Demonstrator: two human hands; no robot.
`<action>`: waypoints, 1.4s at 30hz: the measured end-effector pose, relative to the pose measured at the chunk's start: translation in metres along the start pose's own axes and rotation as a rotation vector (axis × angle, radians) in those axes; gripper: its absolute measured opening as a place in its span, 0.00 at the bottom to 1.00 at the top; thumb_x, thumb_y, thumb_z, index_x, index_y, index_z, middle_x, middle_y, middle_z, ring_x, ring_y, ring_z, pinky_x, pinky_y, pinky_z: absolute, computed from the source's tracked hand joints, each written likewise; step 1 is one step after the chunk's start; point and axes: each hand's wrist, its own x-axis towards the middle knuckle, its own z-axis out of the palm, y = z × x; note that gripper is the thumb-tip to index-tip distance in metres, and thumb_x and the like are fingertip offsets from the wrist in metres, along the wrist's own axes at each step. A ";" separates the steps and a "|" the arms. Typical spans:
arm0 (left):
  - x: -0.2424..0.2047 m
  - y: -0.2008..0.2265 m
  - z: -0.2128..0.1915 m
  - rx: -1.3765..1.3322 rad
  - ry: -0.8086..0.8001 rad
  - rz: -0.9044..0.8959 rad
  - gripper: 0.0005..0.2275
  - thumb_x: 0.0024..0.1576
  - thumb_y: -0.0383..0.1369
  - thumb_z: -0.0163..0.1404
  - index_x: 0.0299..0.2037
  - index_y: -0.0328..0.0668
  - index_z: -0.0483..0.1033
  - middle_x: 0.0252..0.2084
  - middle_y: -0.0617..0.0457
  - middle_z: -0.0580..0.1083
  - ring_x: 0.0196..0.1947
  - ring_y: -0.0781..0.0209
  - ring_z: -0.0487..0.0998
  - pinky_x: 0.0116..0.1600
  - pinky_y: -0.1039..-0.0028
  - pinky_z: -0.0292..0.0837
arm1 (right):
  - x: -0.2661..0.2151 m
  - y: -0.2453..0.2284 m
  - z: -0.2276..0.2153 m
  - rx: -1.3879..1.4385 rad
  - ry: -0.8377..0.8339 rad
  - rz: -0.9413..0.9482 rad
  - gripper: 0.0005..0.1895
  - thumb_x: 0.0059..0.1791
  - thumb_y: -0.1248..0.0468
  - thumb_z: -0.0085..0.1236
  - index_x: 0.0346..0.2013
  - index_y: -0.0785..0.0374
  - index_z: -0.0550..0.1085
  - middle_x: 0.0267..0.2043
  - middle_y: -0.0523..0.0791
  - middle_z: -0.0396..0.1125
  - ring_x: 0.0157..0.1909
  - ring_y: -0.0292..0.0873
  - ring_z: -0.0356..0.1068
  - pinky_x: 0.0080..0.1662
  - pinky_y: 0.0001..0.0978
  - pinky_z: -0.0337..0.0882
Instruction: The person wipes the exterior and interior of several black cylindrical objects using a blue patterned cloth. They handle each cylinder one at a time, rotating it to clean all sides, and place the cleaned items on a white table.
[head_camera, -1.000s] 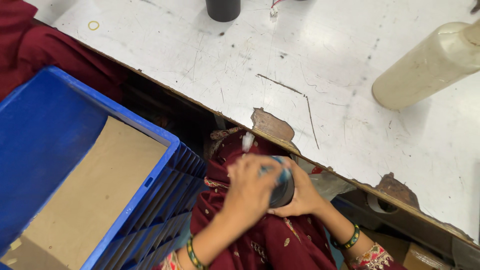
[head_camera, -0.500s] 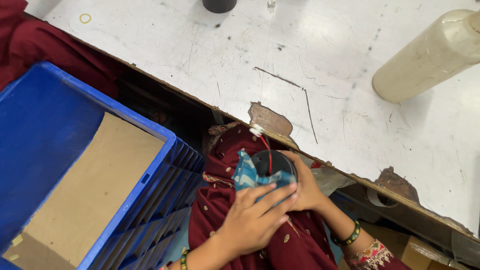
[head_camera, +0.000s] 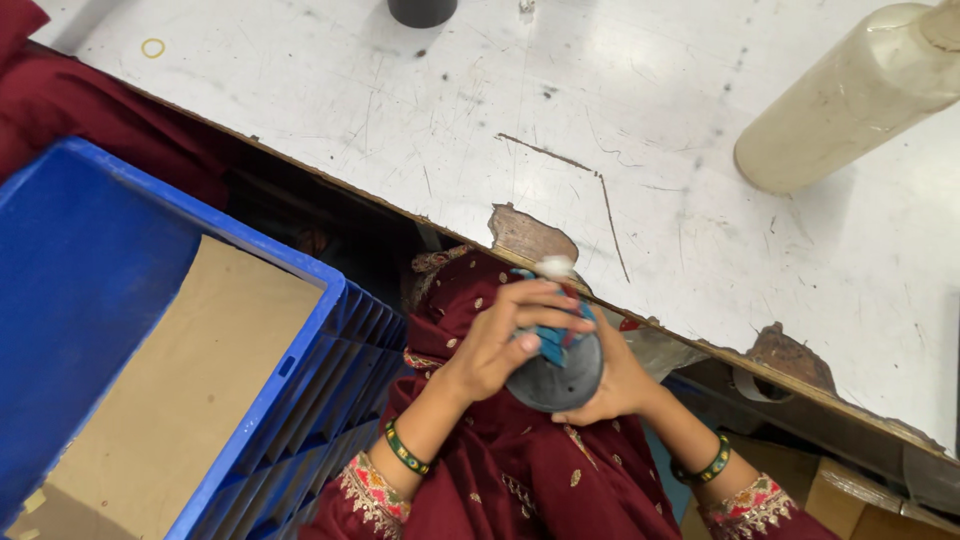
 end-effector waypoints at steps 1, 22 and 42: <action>0.003 0.004 0.001 0.041 -0.071 0.044 0.24 0.71 0.48 0.33 0.64 0.32 0.58 0.59 0.53 0.79 0.73 0.47 0.69 0.79 0.56 0.58 | -0.004 0.001 -0.002 0.007 -0.014 0.025 0.67 0.27 0.50 0.81 0.70 0.68 0.52 0.66 0.53 0.60 0.67 0.49 0.64 0.65 0.44 0.66; -0.025 0.071 0.038 0.538 -0.011 -0.108 0.35 0.64 0.53 0.48 0.74 0.36 0.58 0.72 0.33 0.64 0.72 0.37 0.65 0.75 0.51 0.60 | -0.004 0.004 0.014 0.131 -0.007 0.129 0.61 0.28 0.54 0.76 0.71 0.68 0.58 0.66 0.53 0.61 0.68 0.48 0.63 0.66 0.41 0.64; -0.094 0.003 -0.030 -0.276 0.737 -0.752 0.19 0.62 0.30 0.48 0.64 0.43 0.71 0.48 0.48 0.80 0.45 0.53 0.81 0.54 0.64 0.77 | 0.007 -0.011 0.016 0.005 0.111 0.002 0.62 0.29 0.50 0.78 0.70 0.69 0.57 0.67 0.52 0.63 0.68 0.48 0.65 0.67 0.40 0.63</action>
